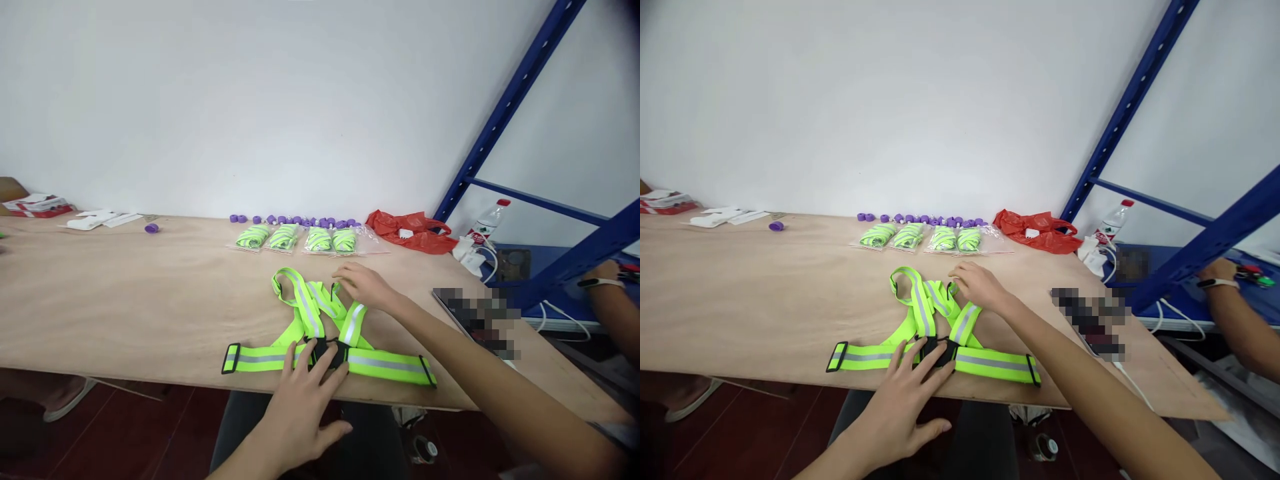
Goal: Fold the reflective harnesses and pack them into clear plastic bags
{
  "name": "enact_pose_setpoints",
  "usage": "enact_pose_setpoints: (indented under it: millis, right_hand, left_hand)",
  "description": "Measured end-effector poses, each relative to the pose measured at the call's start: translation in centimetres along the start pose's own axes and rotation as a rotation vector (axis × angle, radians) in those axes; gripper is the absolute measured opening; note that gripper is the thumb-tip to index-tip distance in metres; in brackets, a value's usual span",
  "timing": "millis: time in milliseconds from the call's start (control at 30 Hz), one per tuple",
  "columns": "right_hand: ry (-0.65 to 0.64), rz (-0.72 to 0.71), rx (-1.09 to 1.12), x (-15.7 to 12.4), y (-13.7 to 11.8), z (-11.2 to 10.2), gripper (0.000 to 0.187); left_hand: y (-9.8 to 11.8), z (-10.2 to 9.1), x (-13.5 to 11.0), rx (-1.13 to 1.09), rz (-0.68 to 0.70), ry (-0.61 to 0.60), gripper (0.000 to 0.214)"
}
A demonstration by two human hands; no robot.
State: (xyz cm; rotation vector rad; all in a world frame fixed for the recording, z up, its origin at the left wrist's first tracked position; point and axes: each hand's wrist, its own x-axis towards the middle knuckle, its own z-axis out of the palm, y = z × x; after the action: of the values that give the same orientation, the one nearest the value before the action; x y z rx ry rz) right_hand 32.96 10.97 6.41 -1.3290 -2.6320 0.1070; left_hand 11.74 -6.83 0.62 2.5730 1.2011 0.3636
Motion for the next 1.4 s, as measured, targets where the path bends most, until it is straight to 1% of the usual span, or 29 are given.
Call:
enact_pose_setpoints:
  millis: [67,200,267,367,467,533,600,667,733,867,967,1033,1100,1167,1233,1333,1400]
  right_hand:
    - [-0.129,0.048,-0.036,2.0,-1.2,-0.2,0.033]
    - [-0.414,0.076,-0.101,4.6,-2.6,-0.8,0.041]
    - [-0.493,0.078,-0.133,5.2,-2.8,-1.0,0.039]
    - [-0.554,0.081,-0.170,5.6,-2.9,-1.2,0.031]
    - [-0.576,0.079,-0.184,5.5,-3.0,-1.5,0.025]
    - [-0.578,0.082,-0.183,5.4,-3.1,-2.0,0.026]
    - [-0.577,0.089,-0.184,5.4,-3.0,-2.6,0.032]
    - [-0.572,0.091,-0.185,5.3,-2.9,-3.2,0.039]
    - [-0.560,0.084,-0.184,5.3,-2.6,-3.7,0.041]
    - [-0.514,0.070,-0.158,5.7,-1.7,-4.5,0.031]
    - [-0.388,0.066,0.003,6.2,-0.3,-4.9,0.031]
    - [-0.274,0.068,0.159,6.6,1.2,-5.0,0.032]
    - [-0.169,0.081,0.253,7.0,3.0,-5.0,0.029]
    - [-0.078,0.123,0.304,7.3,4.9,-4.8,0.027]
    - [-0.007,0.203,0.376,7.4,6.5,-4.6,0.028]
    - [0.053,0.336,0.499,7.6,8.5,-4.5,0.030]
    - [0.077,0.386,0.536,7.8,9.5,-4.4,0.028]
  left_hand:
    - [0.5,0.0,-0.3,0.010,0.012,-0.011,0.082]
    - [1.0,0.1,-0.7,0.059,-0.013,-0.013,0.081]
    - [0.9,0.3,-0.8,0.075,-0.016,-0.004,0.080]
    - [0.5,0.9,-1.0,0.092,0.009,0.037,0.079]
    - [0.2,1.4,-1.1,0.112,0.019,0.064,0.079]
    - [0.1,1.6,-1.1,0.120,0.019,0.069,0.079]
    - [0.1,1.8,-1.1,0.122,0.018,0.075,0.078]
    - [0.1,1.9,-1.1,0.122,0.018,0.081,0.077]
    - [0.1,2.0,-1.2,0.122,0.018,0.086,0.076]
    - [0.1,2.2,-1.2,0.126,0.022,0.098,0.073]
    - [0.1,2.2,-1.2,0.137,0.028,0.111,0.072]
    - [0.1,2.3,-1.1,0.143,0.037,0.112,0.072]
    - [0.1,2.3,-1.1,0.147,0.045,0.108,0.073]
    - [0.0,2.4,-1.2,0.155,0.053,0.107,0.075]
    - [-0.1,2.6,-1.2,0.175,0.061,0.114,0.075]
    - [-0.3,2.9,-1.1,0.226,0.070,0.145,0.074]
    - [-0.4,3.0,-0.9,0.272,0.082,0.182,0.073]
